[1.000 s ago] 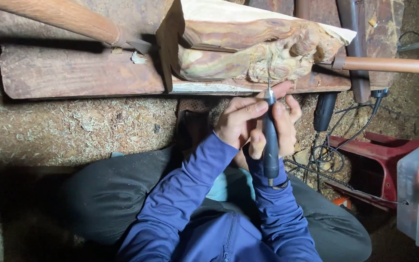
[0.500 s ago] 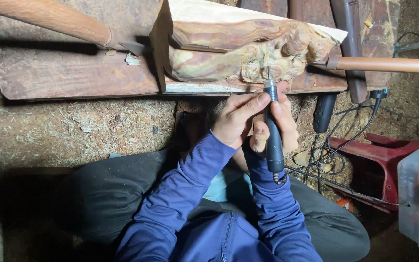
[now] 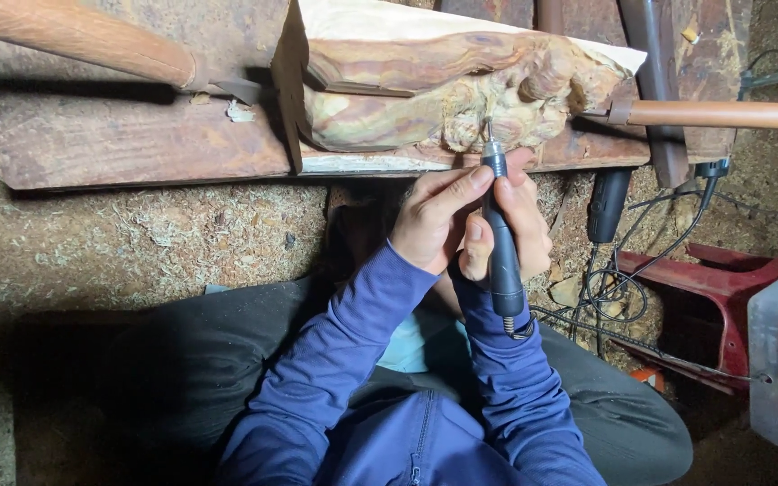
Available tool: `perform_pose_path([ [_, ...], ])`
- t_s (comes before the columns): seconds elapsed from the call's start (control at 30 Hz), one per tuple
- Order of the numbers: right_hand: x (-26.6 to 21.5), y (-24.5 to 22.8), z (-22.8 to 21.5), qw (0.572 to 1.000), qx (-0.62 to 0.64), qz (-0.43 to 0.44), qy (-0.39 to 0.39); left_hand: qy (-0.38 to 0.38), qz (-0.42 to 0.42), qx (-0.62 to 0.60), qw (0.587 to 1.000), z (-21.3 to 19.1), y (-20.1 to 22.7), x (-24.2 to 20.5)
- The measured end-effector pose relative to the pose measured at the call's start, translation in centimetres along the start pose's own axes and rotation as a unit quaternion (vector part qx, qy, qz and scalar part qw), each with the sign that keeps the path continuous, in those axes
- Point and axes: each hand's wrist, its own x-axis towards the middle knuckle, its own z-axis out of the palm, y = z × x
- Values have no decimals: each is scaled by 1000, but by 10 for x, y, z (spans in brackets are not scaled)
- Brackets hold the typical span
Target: A person uses a handheld rotary tool to carve fine details into a wooden figure while sitting on the floor of a workshop.
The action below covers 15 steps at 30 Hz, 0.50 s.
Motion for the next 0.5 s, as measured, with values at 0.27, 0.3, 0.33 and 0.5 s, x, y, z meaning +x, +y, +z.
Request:
perform_pose_path([
  [0.27,9,-6,6,1000,-3,-4,7,-34,15,20,999,-17,-6,1],
  [0.3,8,-6,5,1000,-3,-5,8,-35,14,21,999,-19,-7,1],
  [0.33,7,-5,3,1000,-4,-8,6,-38,12,22,999,-20,-9,2],
  [0.5,5,-5,3,1000,1,-10,9,105,60,129,984,15,1,-1],
])
